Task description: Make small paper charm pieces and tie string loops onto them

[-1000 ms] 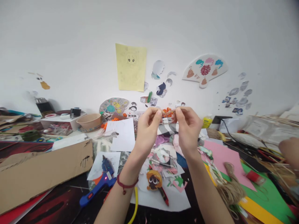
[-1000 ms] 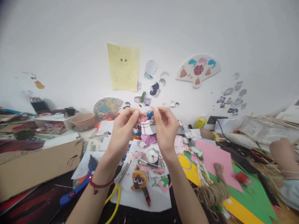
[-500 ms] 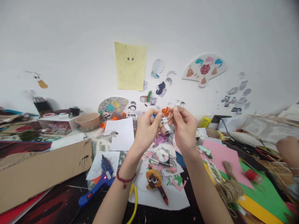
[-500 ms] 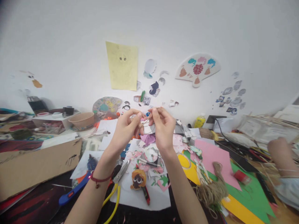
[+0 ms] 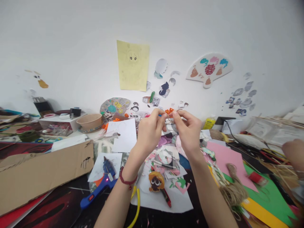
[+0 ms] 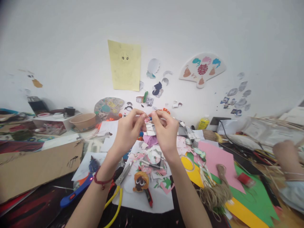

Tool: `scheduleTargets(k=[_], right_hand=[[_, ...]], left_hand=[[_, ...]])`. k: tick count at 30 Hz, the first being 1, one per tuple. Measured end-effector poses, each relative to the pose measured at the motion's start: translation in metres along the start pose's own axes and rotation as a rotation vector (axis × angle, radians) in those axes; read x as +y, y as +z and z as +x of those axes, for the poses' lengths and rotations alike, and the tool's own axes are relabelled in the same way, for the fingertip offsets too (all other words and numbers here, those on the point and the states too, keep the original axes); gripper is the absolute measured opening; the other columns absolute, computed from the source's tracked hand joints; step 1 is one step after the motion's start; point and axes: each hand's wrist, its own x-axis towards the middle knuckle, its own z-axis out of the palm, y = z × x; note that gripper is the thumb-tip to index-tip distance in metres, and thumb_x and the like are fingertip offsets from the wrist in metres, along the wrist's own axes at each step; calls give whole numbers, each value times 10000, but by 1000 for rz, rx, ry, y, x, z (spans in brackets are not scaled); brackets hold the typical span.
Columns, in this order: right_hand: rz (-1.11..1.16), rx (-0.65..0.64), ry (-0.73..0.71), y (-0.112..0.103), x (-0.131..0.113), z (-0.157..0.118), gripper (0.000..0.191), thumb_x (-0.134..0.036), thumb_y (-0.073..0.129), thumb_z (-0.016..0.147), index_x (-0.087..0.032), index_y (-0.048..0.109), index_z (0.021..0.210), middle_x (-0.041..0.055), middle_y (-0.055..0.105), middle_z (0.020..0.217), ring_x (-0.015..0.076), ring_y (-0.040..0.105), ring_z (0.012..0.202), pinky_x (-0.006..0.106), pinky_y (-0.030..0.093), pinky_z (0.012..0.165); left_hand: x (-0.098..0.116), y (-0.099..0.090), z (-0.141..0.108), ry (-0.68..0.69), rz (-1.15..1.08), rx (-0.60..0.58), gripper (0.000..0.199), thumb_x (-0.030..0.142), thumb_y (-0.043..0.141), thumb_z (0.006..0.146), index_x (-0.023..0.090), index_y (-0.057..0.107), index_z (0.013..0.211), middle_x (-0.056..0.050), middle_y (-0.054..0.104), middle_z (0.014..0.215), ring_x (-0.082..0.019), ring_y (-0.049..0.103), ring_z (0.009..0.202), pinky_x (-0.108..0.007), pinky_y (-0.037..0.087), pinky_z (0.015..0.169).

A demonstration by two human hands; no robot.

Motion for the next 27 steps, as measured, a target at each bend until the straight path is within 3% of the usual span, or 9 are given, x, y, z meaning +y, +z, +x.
scheduleTargets(k=[5, 9, 14, 20, 27], right_hand=[[-19, -157, 63, -7, -2, 3, 281, -403, 620, 886, -170, 636, 730, -16, 572, 656, 73, 461, 535, 214, 341, 490], [77, -78, 41, -7, -1, 4, 307, -413, 618, 894, -170, 605, 707, -21, 525, 618, 80, 463, 561, 209, 338, 497], [187, -10, 50, -2, 0, 1, 311, -432, 611, 900, -169, 591, 733, -31, 493, 608, 62, 360, 491, 204, 272, 434], [169, 72, -11, 5, -6, -5, 305, -418, 580, 923, -177, 569, 736, -31, 488, 616, 62, 371, 492, 206, 288, 435], [144, 14, -22, 6, -8, -8, 295, -431, 559, 930, -194, 563, 755, -29, 499, 621, 85, 424, 520, 225, 342, 479]], left_hand=[[-2, -3, 0, 114, 121, 12, 167, 308, 441, 997, 189, 559, 992, 35, 657, 644, -93, 574, 549, -212, 389, 589], [-4, -3, 1, 95, 67, 7, 167, 307, 429, 1000, 186, 537, 963, 41, 637, 604, -91, 559, 516, -210, 380, 560], [-3, 2, 0, 15, -97, 12, 183, 319, 431, 998, 196, 506, 884, 60, 576, 531, -77, 528, 475, -204, 378, 548], [8, 15, -1, -118, -564, 62, 214, 373, 467, 977, 202, 488, 849, 94, 342, 496, -68, 315, 431, -216, 236, 451], [21, 20, 1, -221, -904, 101, 194, 229, 493, 938, 168, 490, 754, 19, 495, 688, -87, 475, 659, -209, 406, 680]])
